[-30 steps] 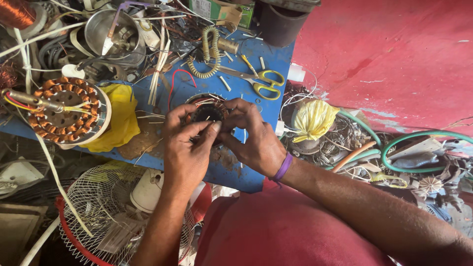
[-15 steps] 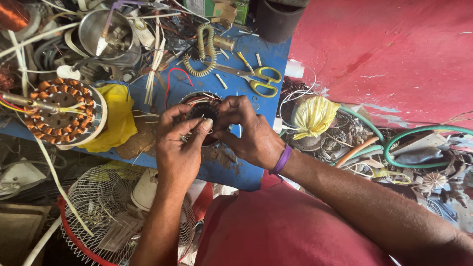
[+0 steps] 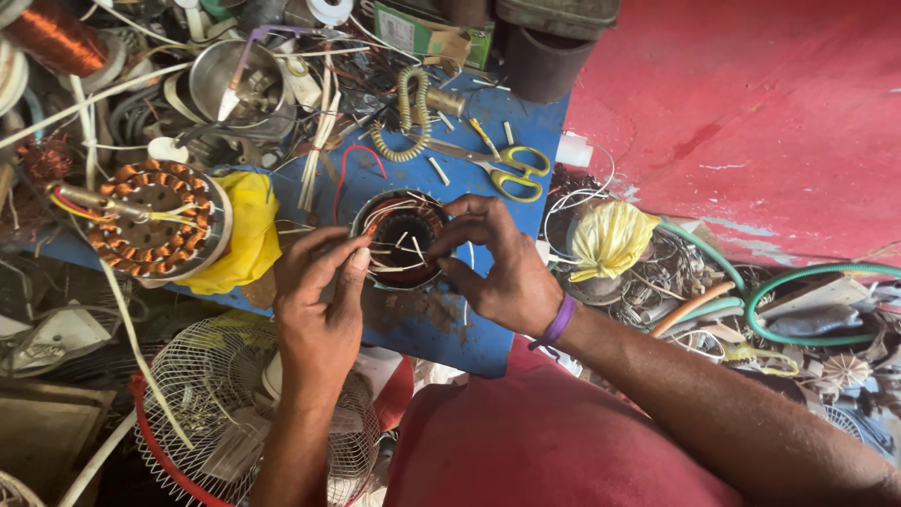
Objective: The person works on a circular electrical component, likely a motor stator, by hand. They insert and arrange white insulating strips into the slots of the copper-wound component. The person also handles a bundle of thin white wires, organizing them alongside the component on the cluttered blue workbench.
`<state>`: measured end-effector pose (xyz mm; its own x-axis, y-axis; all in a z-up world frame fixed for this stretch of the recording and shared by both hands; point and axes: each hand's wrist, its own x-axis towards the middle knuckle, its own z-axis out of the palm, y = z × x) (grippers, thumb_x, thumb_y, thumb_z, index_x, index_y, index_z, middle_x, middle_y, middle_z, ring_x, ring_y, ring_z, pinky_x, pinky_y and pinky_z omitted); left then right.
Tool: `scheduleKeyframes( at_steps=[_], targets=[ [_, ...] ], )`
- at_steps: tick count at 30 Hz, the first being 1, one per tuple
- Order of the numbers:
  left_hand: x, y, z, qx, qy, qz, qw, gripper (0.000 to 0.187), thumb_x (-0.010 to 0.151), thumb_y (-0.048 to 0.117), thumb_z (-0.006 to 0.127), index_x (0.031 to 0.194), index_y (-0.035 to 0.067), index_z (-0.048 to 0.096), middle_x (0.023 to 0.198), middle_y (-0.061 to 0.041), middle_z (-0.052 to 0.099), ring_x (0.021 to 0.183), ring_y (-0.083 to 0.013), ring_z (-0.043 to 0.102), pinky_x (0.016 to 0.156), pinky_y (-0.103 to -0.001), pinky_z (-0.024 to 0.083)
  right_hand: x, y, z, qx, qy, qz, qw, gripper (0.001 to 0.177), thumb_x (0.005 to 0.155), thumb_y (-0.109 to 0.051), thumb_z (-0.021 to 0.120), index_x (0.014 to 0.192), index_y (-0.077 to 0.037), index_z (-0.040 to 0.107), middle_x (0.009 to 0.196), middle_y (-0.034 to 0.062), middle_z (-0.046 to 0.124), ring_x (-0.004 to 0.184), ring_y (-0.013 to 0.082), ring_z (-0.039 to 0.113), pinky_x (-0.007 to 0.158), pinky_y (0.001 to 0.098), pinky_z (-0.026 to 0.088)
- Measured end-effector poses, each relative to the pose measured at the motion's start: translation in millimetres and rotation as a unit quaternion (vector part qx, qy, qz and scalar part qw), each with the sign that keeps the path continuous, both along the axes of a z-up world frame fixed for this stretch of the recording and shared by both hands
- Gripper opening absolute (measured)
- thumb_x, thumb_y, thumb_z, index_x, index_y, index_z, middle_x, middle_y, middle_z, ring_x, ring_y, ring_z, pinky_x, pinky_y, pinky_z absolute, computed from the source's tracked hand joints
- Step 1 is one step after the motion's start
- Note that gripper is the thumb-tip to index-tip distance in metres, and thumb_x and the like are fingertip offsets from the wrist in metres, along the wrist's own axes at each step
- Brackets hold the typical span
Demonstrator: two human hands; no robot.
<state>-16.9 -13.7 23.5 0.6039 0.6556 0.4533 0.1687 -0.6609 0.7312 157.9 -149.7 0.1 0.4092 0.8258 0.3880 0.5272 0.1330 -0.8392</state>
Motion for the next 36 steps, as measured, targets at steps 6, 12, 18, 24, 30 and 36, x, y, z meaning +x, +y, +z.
scheduleKeyframes(
  at_steps=[6, 12, 18, 24, 30, 36],
  targets=[
    [12.8, 3.9, 9.3, -0.111, 0.024, -0.017, 0.993, 0.029, 0.097, 0.012, 0.071, 0.126, 0.010, 0.070, 0.111, -0.005, 0.077, 0.102, -0.0196, 0.074, 0.089, -0.034, 0.056, 6.2, 7.8, 6.2, 0.005, -0.004, -0.009, 1.000, 0.046, 0.095, -0.002, 0.074, 0.131, -0.001, 0.046, 0.121, 0.0121, 0.073, 0.117, 0.0261, 0.074, 0.098, 0.0370, 0.059],
    [19.8, 8.3, 0.9, -0.047, 0.046, -0.062, 0.996, 0.058, 0.086, 0.007, 0.079, 0.140, 0.012, 0.059, 0.101, -0.005, 0.078, 0.095, -0.0216, 0.073, 0.082, -0.037, 0.055, 15.6, 24.4, 26.6, 0.045, -0.143, 0.067, 0.986, 0.055, 0.093, -0.001, 0.072, 0.143, -0.007, 0.048, 0.124, 0.0121, 0.074, 0.114, 0.0285, 0.073, 0.095, 0.0383, 0.058],
    [22.4, 11.0, -2.0, -0.061, 0.099, -0.039, 0.992, 0.084, 0.081, 0.006, 0.083, 0.153, 0.014, 0.041, 0.094, -0.004, 0.078, 0.087, -0.0225, 0.070, 0.080, -0.039, 0.053, 12.6, 30.2, 40.2, -0.083, -0.095, 0.116, 0.985, 0.052, 0.096, -0.004, 0.065, 0.144, -0.010, 0.046, 0.109, 0.0062, 0.080, 0.080, 0.0214, 0.079, 0.063, 0.0344, 0.061],
    [20.7, 6.4, 0.2, -0.148, 0.095, -0.036, 0.984, 0.101, 0.081, 0.003, 0.080, 0.161, 0.016, 0.019, 0.091, -0.002, 0.077, 0.086, -0.0179, 0.072, 0.082, -0.036, 0.054, 11.7, 27.1, 18.1, -0.077, -0.078, 0.098, 0.989, 0.043, 0.100, -0.003, 0.062, 0.135, -0.004, 0.038, 0.105, 0.0100, 0.078, 0.083, 0.0226, 0.080, 0.063, 0.0329, 0.061],
    [19.5, 4.9, -11.3, -0.131, 0.062, -0.053, 0.988, 0.100, 0.080, -0.003, 0.079, 0.159, 0.011, 0.018, 0.092, -0.004, 0.076, 0.091, -0.0169, 0.072, 0.088, -0.034, 0.053, 9.5, 26.0, 0.6, -0.032, -0.072, 0.070, 0.994, 0.041, 0.099, -0.002, 0.065, 0.124, -0.001, 0.033, 0.106, 0.0121, 0.074, 0.093, 0.0256, 0.081, 0.067, 0.0331, 0.063],
    [18.1, 5.4, -12.9, -0.110, 0.058, -0.057, 0.991, 0.101, 0.080, -0.005, 0.078, 0.158, 0.010, 0.016, 0.091, -0.005, 0.076, 0.091, -0.0176, 0.072, 0.089, -0.036, 0.052, 5.9, 25.0, 7.1, -0.063, -0.040, 0.052, 0.996, 0.038, 0.099, -0.005, 0.068, 0.123, -0.002, 0.039, 0.105, 0.0114, 0.074, 0.090, 0.0251, 0.081, 0.067, 0.0343, 0.064]
  ],
)
